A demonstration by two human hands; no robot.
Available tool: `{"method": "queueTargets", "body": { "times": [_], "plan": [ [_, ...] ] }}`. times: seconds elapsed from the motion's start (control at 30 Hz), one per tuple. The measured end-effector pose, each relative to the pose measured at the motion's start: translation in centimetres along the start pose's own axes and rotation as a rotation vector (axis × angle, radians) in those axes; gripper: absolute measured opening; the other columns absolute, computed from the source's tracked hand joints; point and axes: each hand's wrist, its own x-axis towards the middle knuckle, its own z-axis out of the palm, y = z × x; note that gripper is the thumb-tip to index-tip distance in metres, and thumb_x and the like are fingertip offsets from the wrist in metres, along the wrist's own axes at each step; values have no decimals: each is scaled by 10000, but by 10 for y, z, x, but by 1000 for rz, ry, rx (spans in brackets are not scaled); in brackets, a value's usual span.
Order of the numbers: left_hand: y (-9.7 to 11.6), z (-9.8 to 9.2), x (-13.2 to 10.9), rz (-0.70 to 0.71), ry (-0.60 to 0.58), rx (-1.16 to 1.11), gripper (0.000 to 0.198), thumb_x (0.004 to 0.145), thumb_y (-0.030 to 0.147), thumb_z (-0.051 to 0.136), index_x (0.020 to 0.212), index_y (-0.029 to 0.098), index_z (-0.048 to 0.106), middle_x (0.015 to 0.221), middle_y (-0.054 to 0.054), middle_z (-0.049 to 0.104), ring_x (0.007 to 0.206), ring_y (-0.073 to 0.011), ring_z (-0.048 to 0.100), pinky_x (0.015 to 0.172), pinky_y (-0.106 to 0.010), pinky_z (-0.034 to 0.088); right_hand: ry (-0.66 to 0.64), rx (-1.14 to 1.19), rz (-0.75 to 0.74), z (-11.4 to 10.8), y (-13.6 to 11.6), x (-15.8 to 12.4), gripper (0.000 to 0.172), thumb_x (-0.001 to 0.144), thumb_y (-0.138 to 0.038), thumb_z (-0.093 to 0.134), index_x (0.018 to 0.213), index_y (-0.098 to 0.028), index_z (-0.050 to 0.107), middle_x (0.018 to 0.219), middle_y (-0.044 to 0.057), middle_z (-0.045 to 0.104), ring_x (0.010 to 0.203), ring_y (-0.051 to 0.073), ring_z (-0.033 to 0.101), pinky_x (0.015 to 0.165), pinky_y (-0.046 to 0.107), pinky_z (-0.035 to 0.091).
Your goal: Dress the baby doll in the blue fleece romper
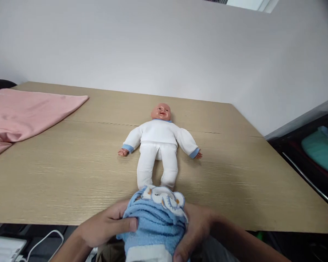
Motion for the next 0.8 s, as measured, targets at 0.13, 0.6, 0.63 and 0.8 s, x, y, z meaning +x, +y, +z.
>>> {"method": "queueTargets", "body": {
  "times": [0.13, 0.6, 0.63, 0.8],
  "plan": [
    [-5, 17, -15, -5, 112, -42, 654, 925, 700, 703, 1413, 265, 730, 1200, -112, 807, 1228, -346, 698, 1185, -542, 484, 42, 377, 51, 11, 2, -10, 761, 673, -402, 1018, 1352, -215, 728, 1186, 63, 810, 1177, 269, 766, 1102, 371, 575],
    [-23, 44, -1, -100, 662, 566, 278, 1039, 438, 534, 1243, 254, 581, 1107, -82, 769, 1031, -328, 722, 950, -464, 533, 708, -930, 408, 63, 5, 4, 471, 917, -267, 642, 1384, -201, 661, 1341, 180, 728, 1061, 369, 774, 952, 529, 635],
    [-27, 42, 2, -108, 674, 648, 288, 1035, 406, 528, 1264, 241, 585, 1100, -98, 767, 1033, -347, 714, 948, -485, 524, 691, -968, 429, 62, 6, 5, 496, 924, -249, 623, 1418, -205, 639, 1422, 187, 682, 1095, 376, 767, 959, 540, 636],
    [-45, 33, 10, 68, 729, 838, 392, 1009, 335, 573, 1383, 237, 632, 1388, -161, 691, 1295, -400, 622, 1105, -586, 473, 628, -913, 399, 53, 4, 8, 768, 891, -136, 579, 1642, -163, 419, 1626, 178, 564, 1428, 380, 624, 1160, 558, 556]
  ]
}}
